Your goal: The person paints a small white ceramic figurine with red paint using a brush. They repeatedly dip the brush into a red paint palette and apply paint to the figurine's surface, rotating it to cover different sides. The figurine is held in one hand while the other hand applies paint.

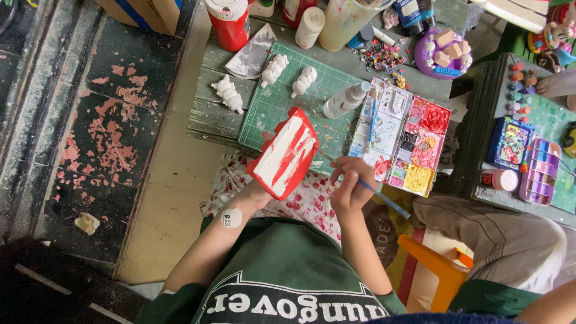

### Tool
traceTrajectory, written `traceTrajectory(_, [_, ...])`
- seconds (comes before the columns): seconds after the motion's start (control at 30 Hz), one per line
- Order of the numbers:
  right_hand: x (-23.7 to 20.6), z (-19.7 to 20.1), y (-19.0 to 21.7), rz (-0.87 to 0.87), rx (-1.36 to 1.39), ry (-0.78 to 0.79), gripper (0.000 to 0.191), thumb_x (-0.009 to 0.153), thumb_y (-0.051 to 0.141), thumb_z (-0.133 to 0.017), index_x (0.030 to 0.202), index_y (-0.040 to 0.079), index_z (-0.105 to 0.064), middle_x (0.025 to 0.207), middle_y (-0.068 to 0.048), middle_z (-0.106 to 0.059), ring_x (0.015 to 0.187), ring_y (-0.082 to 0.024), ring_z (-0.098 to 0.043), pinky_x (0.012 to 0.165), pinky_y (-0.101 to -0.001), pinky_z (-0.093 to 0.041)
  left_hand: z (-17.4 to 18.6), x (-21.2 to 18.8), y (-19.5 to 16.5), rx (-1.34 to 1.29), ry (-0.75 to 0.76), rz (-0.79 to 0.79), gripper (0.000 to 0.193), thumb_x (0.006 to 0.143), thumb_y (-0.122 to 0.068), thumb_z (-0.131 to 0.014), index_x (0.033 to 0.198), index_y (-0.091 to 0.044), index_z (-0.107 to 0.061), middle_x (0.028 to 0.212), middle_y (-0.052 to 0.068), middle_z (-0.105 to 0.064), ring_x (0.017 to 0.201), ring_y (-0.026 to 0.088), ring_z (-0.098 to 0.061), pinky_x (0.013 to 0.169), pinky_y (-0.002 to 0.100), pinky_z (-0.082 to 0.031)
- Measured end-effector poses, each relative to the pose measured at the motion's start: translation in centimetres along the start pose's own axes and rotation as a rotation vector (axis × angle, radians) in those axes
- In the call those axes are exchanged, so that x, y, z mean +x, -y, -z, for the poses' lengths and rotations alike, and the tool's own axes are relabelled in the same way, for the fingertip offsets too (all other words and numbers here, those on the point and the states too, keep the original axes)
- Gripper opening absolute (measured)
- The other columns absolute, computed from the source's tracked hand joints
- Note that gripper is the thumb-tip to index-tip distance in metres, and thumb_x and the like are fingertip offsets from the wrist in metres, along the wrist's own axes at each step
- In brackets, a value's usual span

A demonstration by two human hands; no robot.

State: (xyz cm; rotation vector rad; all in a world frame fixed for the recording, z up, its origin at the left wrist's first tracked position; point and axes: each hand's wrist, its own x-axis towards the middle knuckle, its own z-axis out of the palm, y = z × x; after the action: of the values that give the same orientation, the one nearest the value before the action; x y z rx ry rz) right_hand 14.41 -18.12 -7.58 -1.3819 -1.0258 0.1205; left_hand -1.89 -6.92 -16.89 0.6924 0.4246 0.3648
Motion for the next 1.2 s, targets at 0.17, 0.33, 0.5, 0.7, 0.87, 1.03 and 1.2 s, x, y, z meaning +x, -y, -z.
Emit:
traceTrajectory(0.17, [-1.9,-0.1,0.9,0.131,0.097,0.082,0.019,0.112,0.023,-0.044,0.105,0.005,-0.048,0.083,-0.011,-0.063,0.064,-0.022,-0.065,0.055,-0.0316,-0.050,0.6,0.0,0.8,0.033,0.036,-0.023,0.046,0.109,-0.028,-0.061,0.144,0.001,-0.054,0.131,0.009,-0.063,0.114,0.016,-0.061,0.096,0.035,-0.052])
traceTrajectory(0.33, [0.6,0.2,-0.2,-0.193,0.208,-0.109,0.018,0.114,0.017,-0.044,0.109,0.000,-0.047,0.100,-0.023,-0.062,0.064,-0.018,-0.057,0.058,-0.0347,-0.049,0.2,-0.2,0.2,0.002,0.002,0.003,0.052,0.105,-0.034,-0.056,0.148,-0.007,-0.049,0.138,0.003,-0.059,0.119,0.010,-0.059,0.100,0.032,-0.052])
traceTrajectory(0.5, [0.1,0.4,0.8,0.171,-0.122,0.096,0.020,0.111,0.017,-0.043,0.100,0.001,-0.050,0.090,-0.021,-0.068,0.058,-0.017,-0.060,0.054,-0.0319,-0.049,-0.1,-0.5,-0.3,0.010,-0.015,-0.003,0.054,0.105,-0.035,-0.057,0.150,-0.006,-0.048,0.140,0.003,-0.059,0.122,0.010,-0.058,0.103,0.032,-0.051])
traceTrajectory(0.7, [-0.2,0.1,0.7,-0.023,0.196,-0.020,0.022,0.112,0.020,-0.043,0.104,0.000,-0.047,0.097,-0.022,-0.066,0.062,-0.018,-0.060,0.056,-0.0308,-0.051,0.4,-0.6,-0.4,-0.038,0.073,-0.032,0.056,0.106,-0.034,-0.059,0.152,-0.006,-0.045,0.143,0.006,-0.057,0.125,0.013,-0.058,0.105,0.033,-0.050])
traceTrajectory(0.87, [0.2,0.9,0.4,0.151,-0.019,0.083,0.026,0.111,0.022,-0.044,0.100,-0.001,-0.050,0.090,-0.023,-0.067,0.056,-0.019,-0.061,0.051,-0.0305,-0.049,0.5,-0.7,-0.2,-0.098,0.057,-0.014,0.059,0.105,-0.035,-0.058,0.154,-0.006,-0.044,0.148,0.005,-0.055,0.129,0.013,-0.056,0.109,0.033,-0.048])
traceTrajectory(1.03, [-0.4,1.0,0.3,0.117,0.099,-0.051,0.027,0.112,0.024,-0.044,0.102,-0.001,-0.047,0.092,-0.019,-0.067,0.059,-0.017,-0.062,0.054,-0.0304,-0.050,0.5,-0.6,-0.1,-0.080,0.066,0.005,0.060,0.106,-0.036,-0.057,0.155,-0.006,-0.042,0.150,0.005,-0.053,0.130,0.012,-0.055,0.109,0.033,-0.048])
traceTrajectory(1.2, [-0.5,0.9,0.4,0.148,-0.028,0.069,0.027,0.111,0.023,-0.043,0.098,0.000,-0.050,0.086,-0.019,-0.067,0.055,-0.018,-0.062,0.051,-0.0304,-0.049,0.3,-0.5,-0.3,-0.054,0.058,-0.027,0.061,0.105,-0.035,-0.058,0.156,-0.006,-0.041,0.149,0.007,-0.053,0.129,0.014,-0.056,0.108,0.034,-0.049])
